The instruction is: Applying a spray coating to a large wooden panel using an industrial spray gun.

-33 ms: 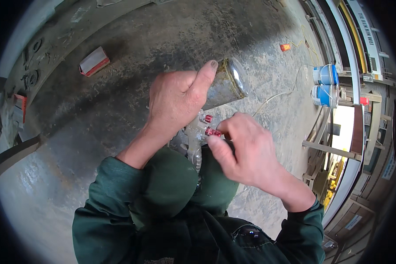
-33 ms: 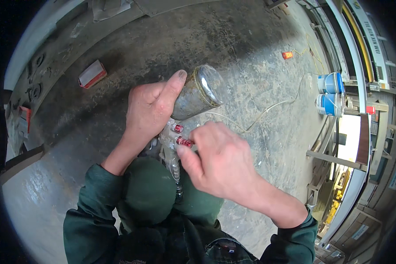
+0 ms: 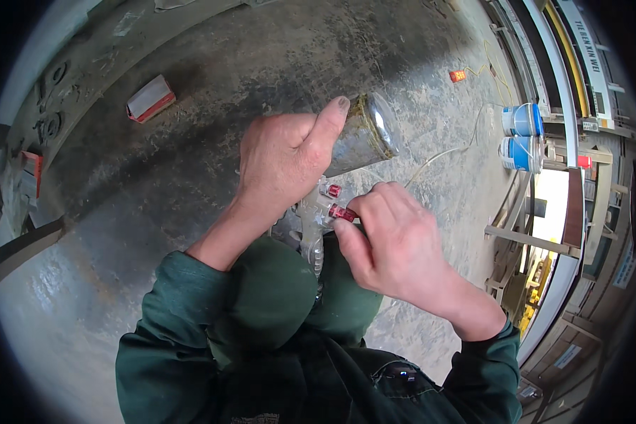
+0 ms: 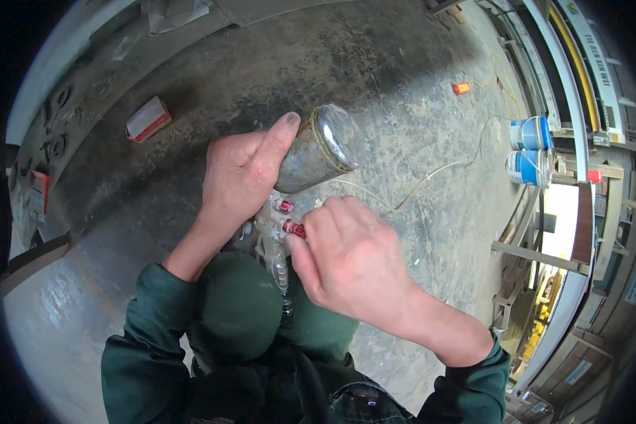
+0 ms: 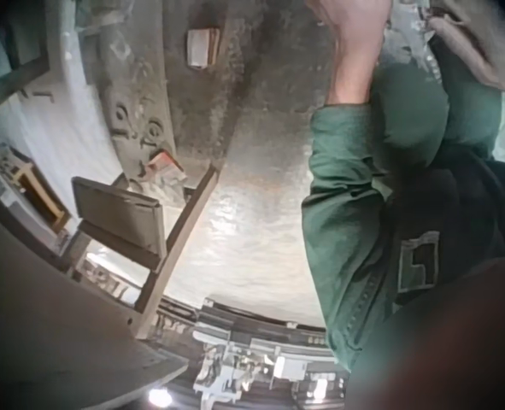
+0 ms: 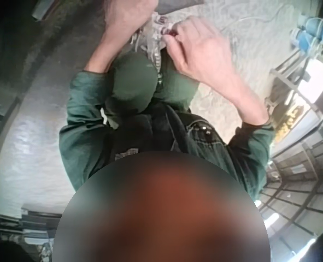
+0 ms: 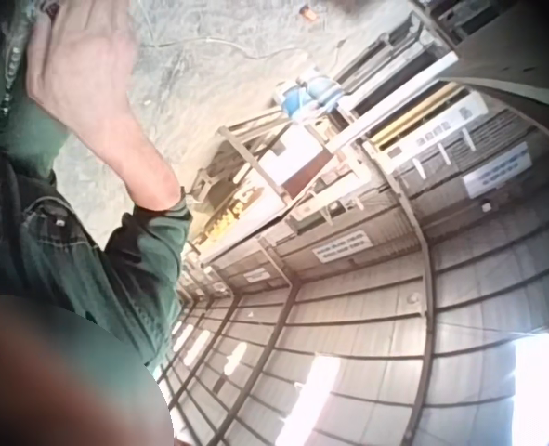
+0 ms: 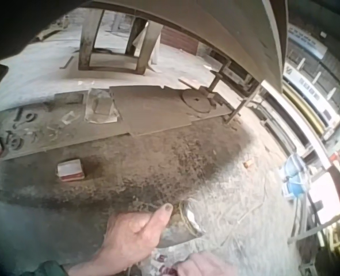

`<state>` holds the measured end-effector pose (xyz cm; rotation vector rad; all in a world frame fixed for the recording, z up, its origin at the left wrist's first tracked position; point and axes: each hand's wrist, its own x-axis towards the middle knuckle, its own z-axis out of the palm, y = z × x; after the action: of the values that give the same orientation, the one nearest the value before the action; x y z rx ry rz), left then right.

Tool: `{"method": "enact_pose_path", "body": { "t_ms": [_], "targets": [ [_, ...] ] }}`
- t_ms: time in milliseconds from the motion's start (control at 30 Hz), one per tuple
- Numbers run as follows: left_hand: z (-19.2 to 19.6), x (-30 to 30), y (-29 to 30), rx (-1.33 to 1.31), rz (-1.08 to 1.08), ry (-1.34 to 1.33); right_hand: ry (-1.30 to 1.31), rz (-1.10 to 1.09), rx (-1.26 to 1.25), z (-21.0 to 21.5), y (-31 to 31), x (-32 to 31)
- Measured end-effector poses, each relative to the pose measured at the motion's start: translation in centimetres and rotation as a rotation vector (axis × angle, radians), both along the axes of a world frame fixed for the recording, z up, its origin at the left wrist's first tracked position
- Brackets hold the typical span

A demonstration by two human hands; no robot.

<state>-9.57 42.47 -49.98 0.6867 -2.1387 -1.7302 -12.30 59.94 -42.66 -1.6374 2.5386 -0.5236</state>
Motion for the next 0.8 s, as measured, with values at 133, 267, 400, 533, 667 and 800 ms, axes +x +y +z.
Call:
{"method": "enact_pose_path", "body": {
  "t_ms": [133, 267, 400, 533, 667, 800],
  "targets": [
    [-0.5, 0.1, 0.1, -0.007, 0.011, 0.017, 0.014, 0.003, 0.137, -1.1, 0.6, 0.1],
    [-0.4, 0.1, 0.0, -0.003, 0.021, 0.020, -0.330, -0.164, 0.133, -0.1, 0.2, 0.0],
    [-0.1, 0.1, 0.1, -0.004, 0.011, 0.021, -0.036, -0.024, 0.061, -0.5, 0.2, 0.2],
    [-0.2, 0.2, 0.0, 0.001, 0.020, 0.015, -0.357, -0.143, 0.225, -0.6, 0.7, 0.0],
    [-0.2, 0.0, 0.2, 0.003, 0.037, 0.038, -0.193, -0.109, 0.001, -0.7, 0.5, 0.0],
    [-0.4, 0.0, 0.1, -0.006, 0.038, 0.036, 0.006, 0.011, 0.062, -1.2, 0.3, -0.2]
  ]
}}
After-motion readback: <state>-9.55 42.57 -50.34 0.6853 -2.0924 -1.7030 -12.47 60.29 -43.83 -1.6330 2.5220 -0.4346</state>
